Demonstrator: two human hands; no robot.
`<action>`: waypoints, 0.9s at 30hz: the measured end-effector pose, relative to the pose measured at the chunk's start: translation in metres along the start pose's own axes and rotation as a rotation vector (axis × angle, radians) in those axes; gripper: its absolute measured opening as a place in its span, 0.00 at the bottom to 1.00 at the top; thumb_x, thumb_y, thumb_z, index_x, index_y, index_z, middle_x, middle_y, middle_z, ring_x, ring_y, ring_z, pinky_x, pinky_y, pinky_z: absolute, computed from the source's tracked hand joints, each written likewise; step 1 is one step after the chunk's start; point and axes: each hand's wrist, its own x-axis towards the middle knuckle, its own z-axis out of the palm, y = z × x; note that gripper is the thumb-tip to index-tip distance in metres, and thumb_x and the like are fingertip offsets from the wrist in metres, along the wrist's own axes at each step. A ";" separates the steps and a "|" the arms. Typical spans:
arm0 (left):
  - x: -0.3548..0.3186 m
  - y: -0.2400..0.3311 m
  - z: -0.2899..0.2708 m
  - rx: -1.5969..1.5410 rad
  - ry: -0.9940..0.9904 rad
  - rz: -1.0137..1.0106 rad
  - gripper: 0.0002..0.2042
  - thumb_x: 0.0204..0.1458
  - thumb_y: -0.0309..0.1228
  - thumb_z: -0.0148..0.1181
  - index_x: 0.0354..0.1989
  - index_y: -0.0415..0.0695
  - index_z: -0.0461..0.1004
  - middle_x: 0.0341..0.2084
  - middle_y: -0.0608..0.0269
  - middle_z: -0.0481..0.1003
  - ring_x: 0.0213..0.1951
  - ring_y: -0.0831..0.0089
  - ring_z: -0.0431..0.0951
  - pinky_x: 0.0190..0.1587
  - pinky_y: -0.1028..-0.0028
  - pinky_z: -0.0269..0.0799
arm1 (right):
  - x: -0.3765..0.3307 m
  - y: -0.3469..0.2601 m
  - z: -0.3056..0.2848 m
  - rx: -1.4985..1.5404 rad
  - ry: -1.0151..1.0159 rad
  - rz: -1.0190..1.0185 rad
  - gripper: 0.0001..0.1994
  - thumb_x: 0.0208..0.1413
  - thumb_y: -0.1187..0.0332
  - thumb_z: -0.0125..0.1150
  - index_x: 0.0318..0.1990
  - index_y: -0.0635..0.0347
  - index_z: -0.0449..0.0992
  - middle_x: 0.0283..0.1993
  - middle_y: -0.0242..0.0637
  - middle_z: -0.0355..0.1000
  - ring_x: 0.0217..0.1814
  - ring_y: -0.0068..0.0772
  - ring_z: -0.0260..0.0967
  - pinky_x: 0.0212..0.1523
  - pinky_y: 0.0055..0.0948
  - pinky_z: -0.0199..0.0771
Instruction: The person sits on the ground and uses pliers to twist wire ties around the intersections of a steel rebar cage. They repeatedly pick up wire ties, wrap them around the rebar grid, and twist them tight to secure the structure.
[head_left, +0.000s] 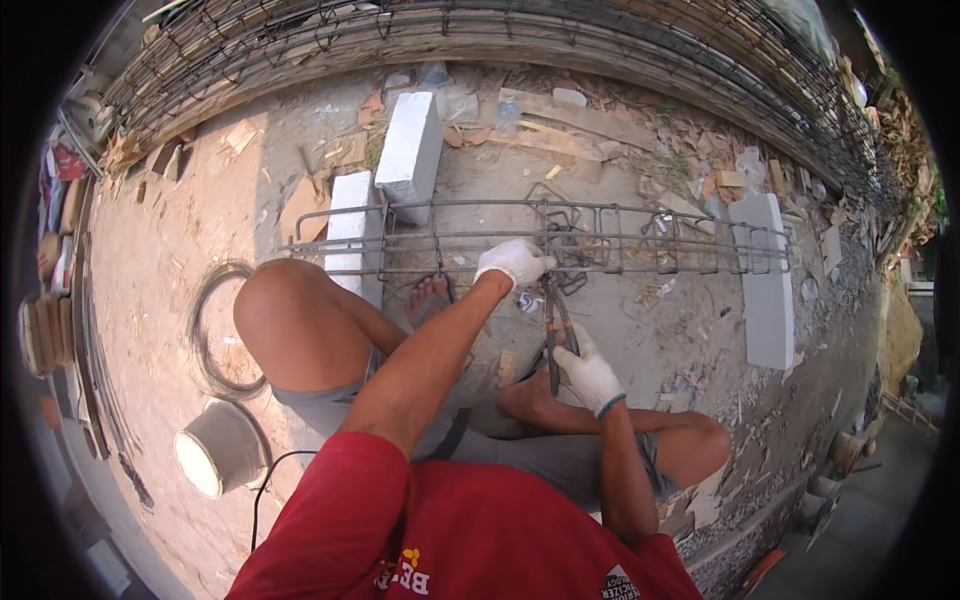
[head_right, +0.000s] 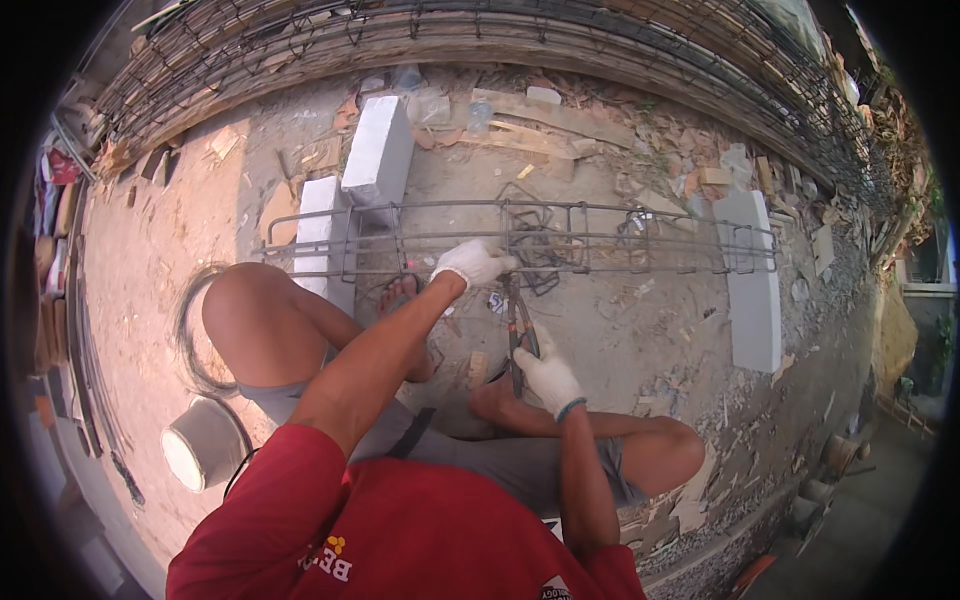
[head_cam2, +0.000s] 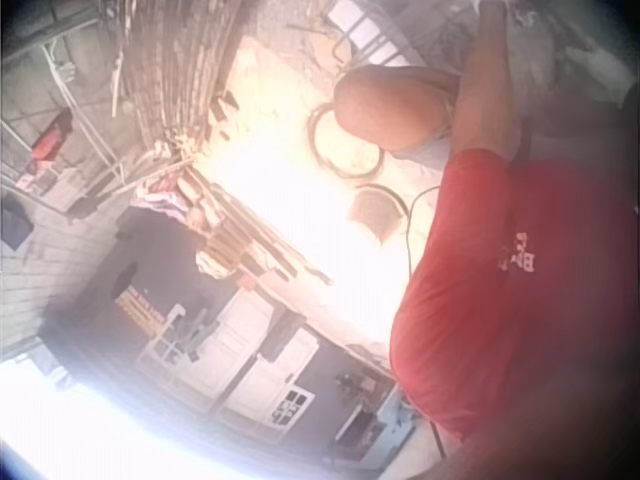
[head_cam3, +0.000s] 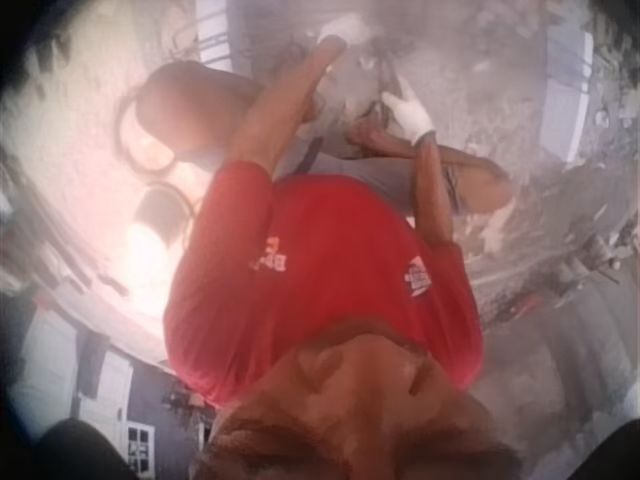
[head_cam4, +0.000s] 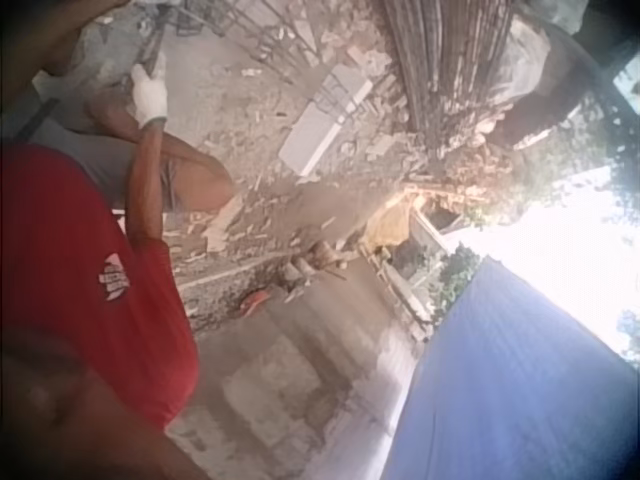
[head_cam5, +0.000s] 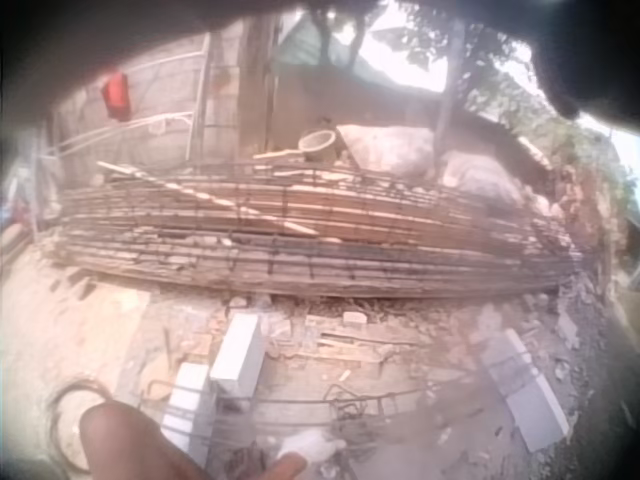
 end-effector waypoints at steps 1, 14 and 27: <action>0.000 0.000 0.000 -0.003 -0.003 -0.004 0.23 0.58 0.58 0.59 0.52 0.57 0.86 0.48 0.55 0.85 0.54 0.52 0.83 0.58 0.57 0.76 | -0.003 -0.005 0.000 -0.085 0.018 -0.023 0.32 0.65 0.69 0.61 0.76 0.52 0.62 0.44 0.34 0.76 0.40 0.28 0.76 0.42 0.31 0.79; 0.002 -0.004 0.004 0.013 0.027 0.023 0.24 0.58 0.56 0.59 0.53 0.53 0.85 0.49 0.47 0.83 0.55 0.47 0.82 0.58 0.55 0.75 | 0.017 0.011 0.061 -0.556 0.290 -0.023 0.18 0.65 0.53 0.63 0.50 0.58 0.82 0.35 0.47 0.81 0.41 0.46 0.80 0.45 0.45 0.78; 0.006 -0.007 0.009 0.061 0.057 0.027 0.22 0.59 0.55 0.57 0.50 0.55 0.87 0.50 0.51 0.84 0.55 0.47 0.81 0.58 0.53 0.75 | 0.024 0.025 0.058 -0.228 0.348 -0.127 0.15 0.58 0.63 0.73 0.47 0.60 0.77 0.31 0.39 0.77 0.25 0.34 0.75 0.27 0.37 0.76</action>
